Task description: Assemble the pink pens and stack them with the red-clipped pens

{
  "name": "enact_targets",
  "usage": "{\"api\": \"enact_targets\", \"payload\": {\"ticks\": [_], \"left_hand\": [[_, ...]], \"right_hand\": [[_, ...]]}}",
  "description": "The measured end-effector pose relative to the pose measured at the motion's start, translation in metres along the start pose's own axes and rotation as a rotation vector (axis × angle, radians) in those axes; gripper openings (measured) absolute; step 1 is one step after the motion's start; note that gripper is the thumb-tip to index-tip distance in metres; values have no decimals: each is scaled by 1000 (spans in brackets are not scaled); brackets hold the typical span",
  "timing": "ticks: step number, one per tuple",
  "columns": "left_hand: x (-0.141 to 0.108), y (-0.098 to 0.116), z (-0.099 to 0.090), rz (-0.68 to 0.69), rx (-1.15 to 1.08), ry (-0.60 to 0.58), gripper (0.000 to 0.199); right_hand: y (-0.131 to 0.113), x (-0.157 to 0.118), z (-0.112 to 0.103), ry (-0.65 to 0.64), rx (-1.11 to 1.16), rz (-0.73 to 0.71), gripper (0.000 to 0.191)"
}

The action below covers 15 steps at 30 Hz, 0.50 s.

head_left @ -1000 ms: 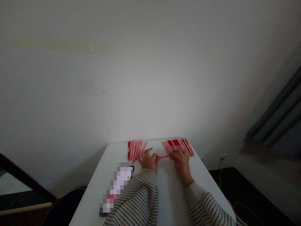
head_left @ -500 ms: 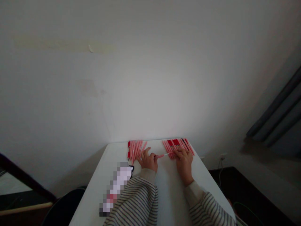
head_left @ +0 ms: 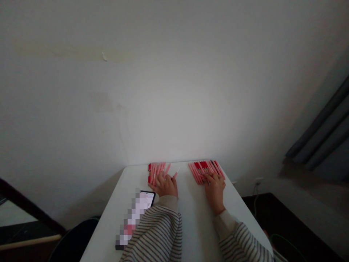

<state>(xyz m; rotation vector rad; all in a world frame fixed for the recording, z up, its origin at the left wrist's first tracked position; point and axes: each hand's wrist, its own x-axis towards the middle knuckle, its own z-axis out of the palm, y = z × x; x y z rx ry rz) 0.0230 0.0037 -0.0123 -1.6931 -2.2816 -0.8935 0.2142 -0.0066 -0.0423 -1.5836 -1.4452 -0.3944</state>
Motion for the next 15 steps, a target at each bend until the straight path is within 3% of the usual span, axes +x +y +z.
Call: {"api": "enact_targets", "payload": {"ticks": [5, 15], "left_hand": [[1, -2, 2, -14, 71, 93, 34], [-4, 1, -1, -9, 146, -62, 33]], "right_hand": [[1, -1, 1, -9, 1, 1, 23], [-2, -1, -1, -60, -17, 31, 23]]}}
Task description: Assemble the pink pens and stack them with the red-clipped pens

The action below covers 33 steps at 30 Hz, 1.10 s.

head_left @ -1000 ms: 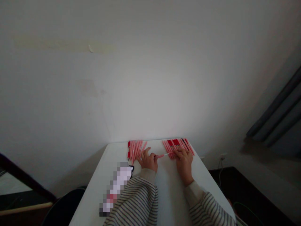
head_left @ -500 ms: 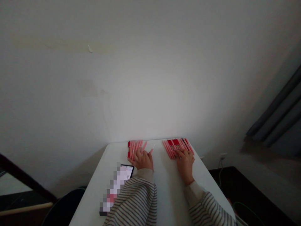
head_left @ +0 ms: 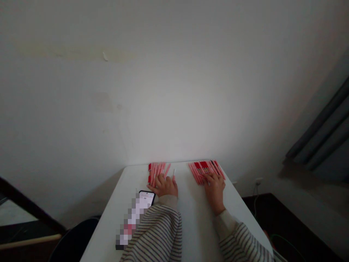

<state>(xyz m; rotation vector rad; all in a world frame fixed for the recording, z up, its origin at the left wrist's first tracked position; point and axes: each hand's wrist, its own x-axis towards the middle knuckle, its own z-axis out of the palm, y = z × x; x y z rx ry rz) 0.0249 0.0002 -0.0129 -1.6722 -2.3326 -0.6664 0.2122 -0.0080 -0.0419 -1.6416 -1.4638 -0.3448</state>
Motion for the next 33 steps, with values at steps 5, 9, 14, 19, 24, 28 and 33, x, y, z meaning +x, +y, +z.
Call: {"api": "enact_targets", "payload": {"ticks": [5, 9, 14, 19, 24, 28, 33], "left_hand": [[0, 0, -1, -1, -2, 3, 34], [0, 0, -3, 2, 6, -16, 34], [1, 0, -7, 17, -25, -29, 30], [2, 0, -12, 109, -170, -82, 22], [-2, 2, -16, 215, -273, -176, 18], [-3, 4, -21, 211, -275, -292, 15], [-3, 6, -26, 205, -320, -349, 9]], "right_hand": [[1, -1, 0, 15, 21, -23, 25], [2, -1, 2, -32, 9, 24, 26], [-1, 1, 0, -50, 7, -16, 22], [-9, 3, -4, -131, 26, -202, 19], [-19, 3, -10, -219, 27, -281, 18], [-25, 3, -14, -277, 13, -292, 19], [-26, 1, -13, -302, 8, -302, 19]]}}
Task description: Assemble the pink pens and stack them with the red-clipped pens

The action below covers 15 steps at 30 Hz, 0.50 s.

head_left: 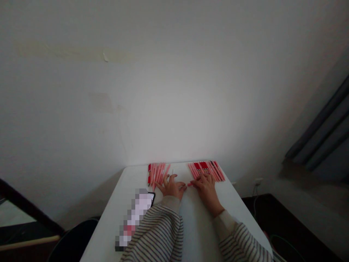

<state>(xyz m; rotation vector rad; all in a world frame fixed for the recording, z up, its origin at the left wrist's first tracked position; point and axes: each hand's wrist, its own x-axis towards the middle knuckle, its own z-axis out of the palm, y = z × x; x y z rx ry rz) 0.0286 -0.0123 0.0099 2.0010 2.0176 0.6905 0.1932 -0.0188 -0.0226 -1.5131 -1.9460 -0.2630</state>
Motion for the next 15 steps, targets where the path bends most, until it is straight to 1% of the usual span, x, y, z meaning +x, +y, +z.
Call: {"api": "enact_targets", "payload": {"ticks": [3, 11, 15], "left_hand": [[0, 0, 0, -7, 1, -3, 5], [-1, 2, 3, -13, 47, 31, 6], [-1, 1, 2, -9, 40, -3, 7]], "right_hand": [[1, -1, 1, 5, -1, -5, 19], [0, 0, 0, -5, -29, -23, 20], [1, 0, 0, -24, -38, -6, 20]]}}
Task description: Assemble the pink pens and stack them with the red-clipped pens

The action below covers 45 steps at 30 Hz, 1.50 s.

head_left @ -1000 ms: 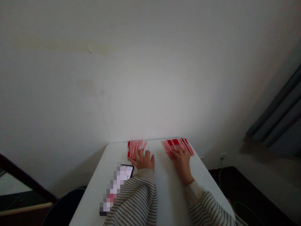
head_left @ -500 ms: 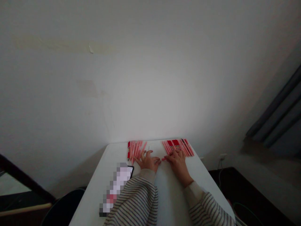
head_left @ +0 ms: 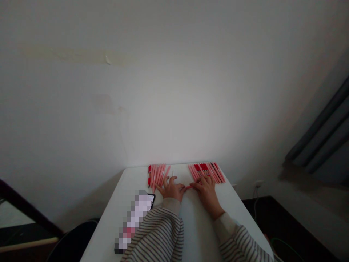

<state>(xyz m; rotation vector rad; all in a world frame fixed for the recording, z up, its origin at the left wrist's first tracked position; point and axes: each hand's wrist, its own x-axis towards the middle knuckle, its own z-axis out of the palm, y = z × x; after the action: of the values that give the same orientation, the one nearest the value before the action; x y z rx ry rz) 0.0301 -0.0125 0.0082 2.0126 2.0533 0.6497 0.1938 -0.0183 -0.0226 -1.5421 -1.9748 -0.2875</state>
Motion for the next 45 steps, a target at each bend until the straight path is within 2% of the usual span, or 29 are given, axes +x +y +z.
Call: {"api": "enact_targets", "payload": {"ticks": [4, 11, 20, 26, 32, 37, 45], "left_hand": [[0, -1, -1, 12, -30, -21, 10], [0, -1, 2, 21, 15, 45, 6], [1, -2, 5, 26, 23, 14, 6], [2, -4, 4, -5, 26, 43, 9], [3, -5, 1, -67, 69, 88, 9], [4, -4, 2, -75, 74, 69, 12], [6, -2, 2, -80, 69, 39, 16]], "right_hand": [[-1, 0, -1, -29, 5, 16, 21], [-3, -1, -4, -64, -2, 29, 20], [-1, -1, -2, -70, 30, 22, 19], [1, 0, -3, -34, -16, 61, 19], [8, -2, 2, 38, 35, 122, 18], [10, -2, 5, 56, 73, 126, 18], [5, -1, -2, 44, 97, 131, 19]]}}
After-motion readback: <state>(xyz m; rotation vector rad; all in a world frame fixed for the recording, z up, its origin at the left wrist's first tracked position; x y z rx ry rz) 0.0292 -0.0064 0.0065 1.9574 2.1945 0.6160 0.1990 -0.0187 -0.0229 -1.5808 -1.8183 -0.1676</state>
